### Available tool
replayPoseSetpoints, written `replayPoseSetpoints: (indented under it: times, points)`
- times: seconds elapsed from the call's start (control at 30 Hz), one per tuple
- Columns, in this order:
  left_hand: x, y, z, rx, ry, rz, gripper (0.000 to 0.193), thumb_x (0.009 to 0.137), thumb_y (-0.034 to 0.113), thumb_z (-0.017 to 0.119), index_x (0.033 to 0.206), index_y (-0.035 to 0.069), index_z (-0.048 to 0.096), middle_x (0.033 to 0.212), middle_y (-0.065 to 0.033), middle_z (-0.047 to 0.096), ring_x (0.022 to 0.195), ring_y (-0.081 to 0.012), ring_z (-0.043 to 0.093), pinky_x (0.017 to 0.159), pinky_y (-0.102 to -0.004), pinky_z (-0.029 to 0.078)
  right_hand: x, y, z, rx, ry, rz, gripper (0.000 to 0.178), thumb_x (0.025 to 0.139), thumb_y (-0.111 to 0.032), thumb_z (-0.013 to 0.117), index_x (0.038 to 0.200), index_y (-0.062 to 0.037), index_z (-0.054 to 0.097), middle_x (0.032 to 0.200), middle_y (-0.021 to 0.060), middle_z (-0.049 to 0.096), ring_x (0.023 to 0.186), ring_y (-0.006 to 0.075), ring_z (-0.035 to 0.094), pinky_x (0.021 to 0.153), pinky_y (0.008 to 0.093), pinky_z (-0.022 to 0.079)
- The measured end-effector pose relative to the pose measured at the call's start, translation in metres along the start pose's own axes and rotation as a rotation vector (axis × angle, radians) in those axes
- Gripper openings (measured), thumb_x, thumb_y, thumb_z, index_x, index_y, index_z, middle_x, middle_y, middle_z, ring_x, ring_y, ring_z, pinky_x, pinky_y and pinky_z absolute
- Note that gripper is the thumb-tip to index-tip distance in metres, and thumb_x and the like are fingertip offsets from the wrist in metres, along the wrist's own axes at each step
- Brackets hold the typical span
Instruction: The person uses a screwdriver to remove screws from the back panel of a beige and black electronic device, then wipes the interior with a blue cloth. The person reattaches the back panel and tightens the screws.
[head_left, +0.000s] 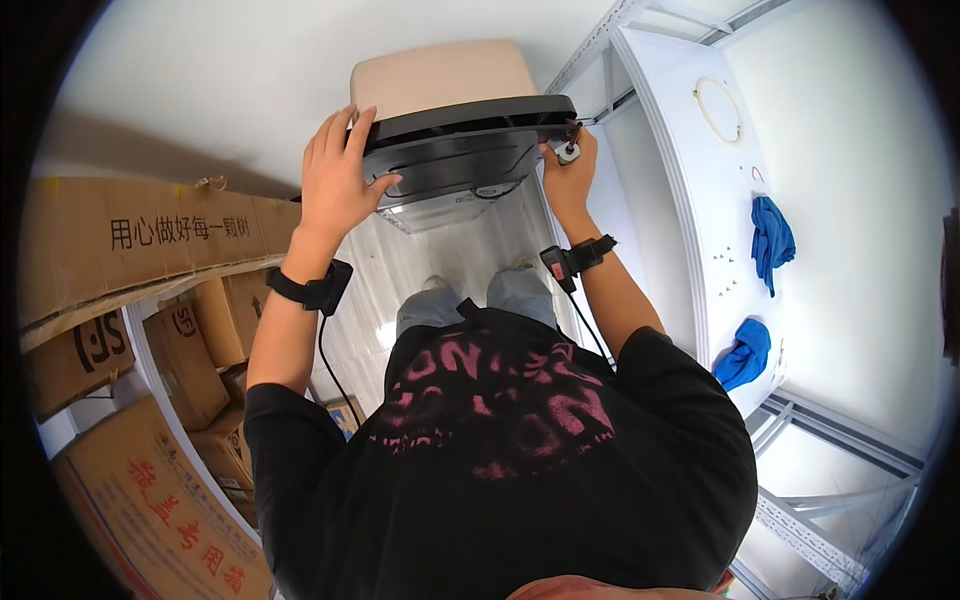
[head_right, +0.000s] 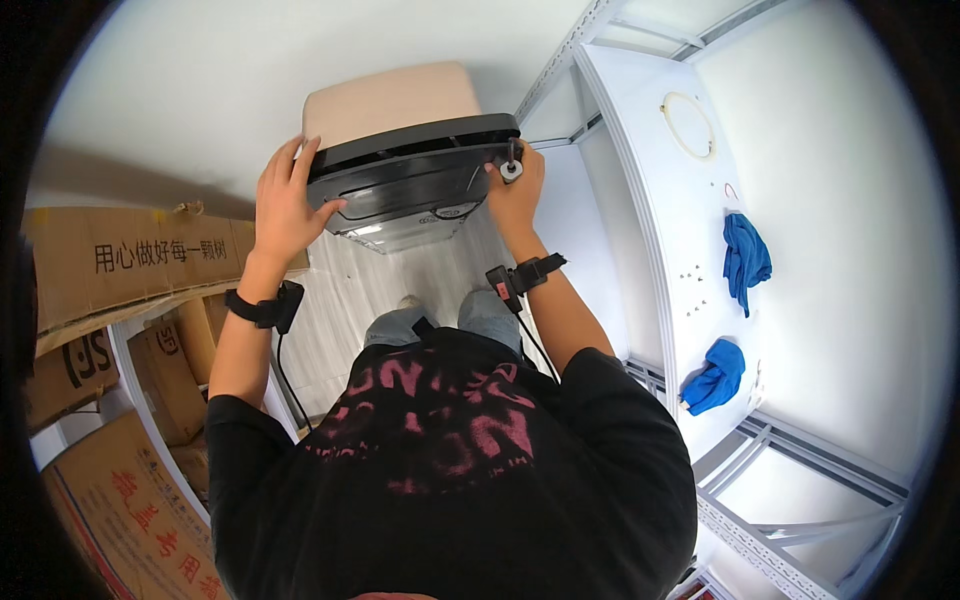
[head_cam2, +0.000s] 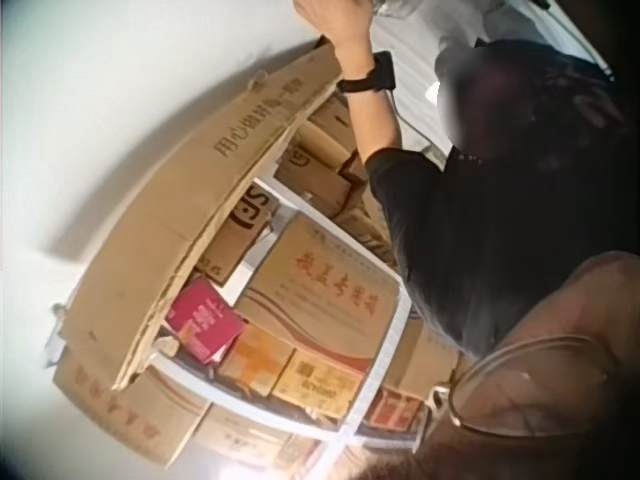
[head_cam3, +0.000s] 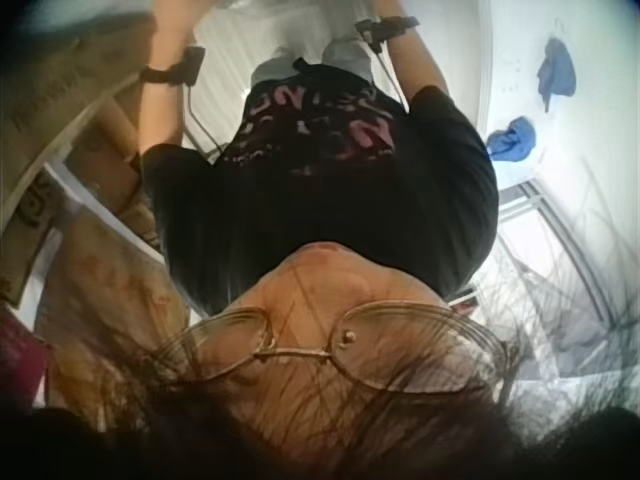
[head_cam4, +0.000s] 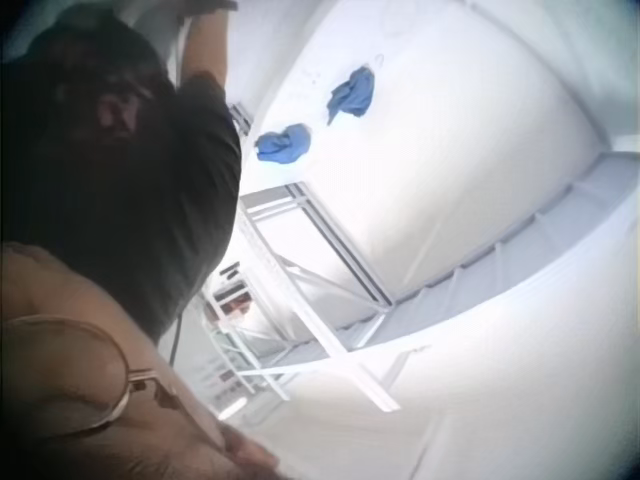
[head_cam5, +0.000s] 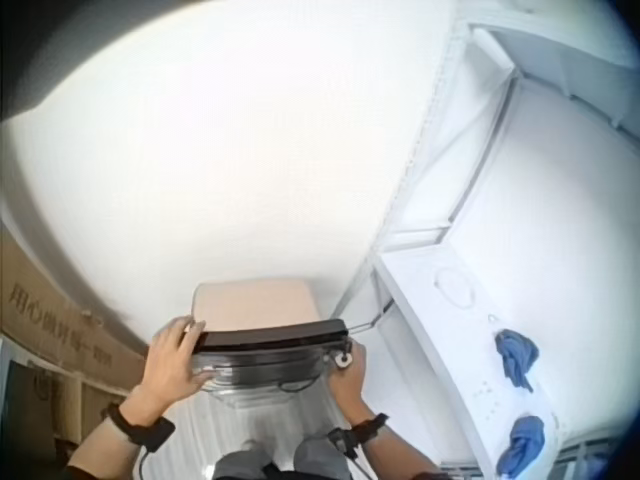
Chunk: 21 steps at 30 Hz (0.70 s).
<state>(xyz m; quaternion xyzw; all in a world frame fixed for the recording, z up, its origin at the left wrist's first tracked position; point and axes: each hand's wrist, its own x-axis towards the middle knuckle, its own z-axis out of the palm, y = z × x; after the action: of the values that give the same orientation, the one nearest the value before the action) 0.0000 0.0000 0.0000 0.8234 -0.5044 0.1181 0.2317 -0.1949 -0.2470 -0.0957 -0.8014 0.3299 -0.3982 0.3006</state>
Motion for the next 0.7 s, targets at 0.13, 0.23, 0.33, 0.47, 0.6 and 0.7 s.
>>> replayPoseSetpoints:
  times: [0.13, 0.23, 0.33, 0.47, 0.6, 0.7]
  points:
    - [-0.003, 0.002, 0.007, 0.042, 0.007, -0.020, 0.071, 0.067, 0.019, 0.080, 0.130, 0.009, 0.049, 0.127, -0.0129, 0.051, 0.109, -0.0330, 0.050, 0.090, -0.0418, 0.043, -0.009, -0.008, 0.004, 0.011, 0.106, -0.019, 0.060, 0.071, 0.001, 0.075, 0.125, -0.0041, 0.047, 0.105, 0.0127, 0.051, 0.101, 0.0295, 0.049, 0.089, 0.0373, 0.040]
    - [-0.002, 0.003, 0.004, 0.048, 0.011, -0.024, 0.068, 0.067, 0.018, 0.080, 0.128, 0.009, 0.050, 0.122, -0.0129, 0.053, 0.105, -0.0327, 0.051, 0.087, -0.0412, 0.044, -0.013, -0.014, 0.012, 0.129, 0.203, 0.045, 0.060, 0.071, 0.002, 0.073, 0.125, -0.0023, 0.047, 0.107, 0.0151, 0.049, 0.102, 0.0322, 0.049, 0.090, 0.0381, 0.040]
    - [-0.002, 0.001, 0.007, 0.031, 0.034, -0.021, 0.066, 0.068, 0.018, 0.080, 0.126, 0.008, 0.052, 0.116, -0.0138, 0.054, 0.102, -0.0326, 0.052, 0.086, -0.0407, 0.044, -0.009, -0.012, 0.012, 0.079, 0.191, 0.058, 0.060, 0.071, 0.002, 0.073, 0.126, -0.0010, 0.048, 0.109, 0.0170, 0.048, 0.104, 0.0338, 0.049, 0.091, 0.0392, 0.040]
    - [-0.003, 0.001, 0.009, 0.025, 0.058, -0.016, 0.063, 0.068, 0.017, 0.080, 0.125, 0.008, 0.054, 0.109, -0.0150, 0.054, 0.098, -0.0331, 0.052, 0.085, -0.0408, 0.044, -0.006, -0.007, 0.013, 0.036, 0.165, 0.091, 0.059, 0.071, 0.002, 0.073, 0.125, -0.0008, 0.050, 0.110, 0.0165, 0.048, 0.105, 0.0327, 0.049, 0.092, 0.0386, 0.041]
    - [-0.003, 0.000, 0.016, 0.036, 0.108, -0.017, 0.061, 0.067, 0.019, 0.080, 0.123, 0.011, 0.056, 0.104, -0.0114, 0.054, 0.095, -0.0302, 0.052, 0.078, -0.0397, 0.044, 0.001, -0.004, 0.010, 0.022, 0.153, 0.077, 0.061, 0.071, 0.001, 0.074, 0.127, -0.0024, 0.051, 0.110, 0.0149, 0.049, 0.103, 0.0316, 0.051, 0.091, 0.0376, 0.042]
    - [-0.003, -0.002, 0.017, 0.040, 0.114, -0.027, 0.061, 0.065, 0.019, 0.081, 0.121, 0.012, 0.057, 0.101, -0.0101, 0.054, 0.093, -0.0290, 0.052, 0.077, -0.0386, 0.045, 0.008, -0.001, 0.006, 0.120, 0.091, 0.099, 0.063, 0.070, 0.000, 0.076, 0.128, -0.0045, 0.052, 0.110, 0.0130, 0.054, 0.102, 0.0279, 0.055, 0.090, 0.0354, 0.044]
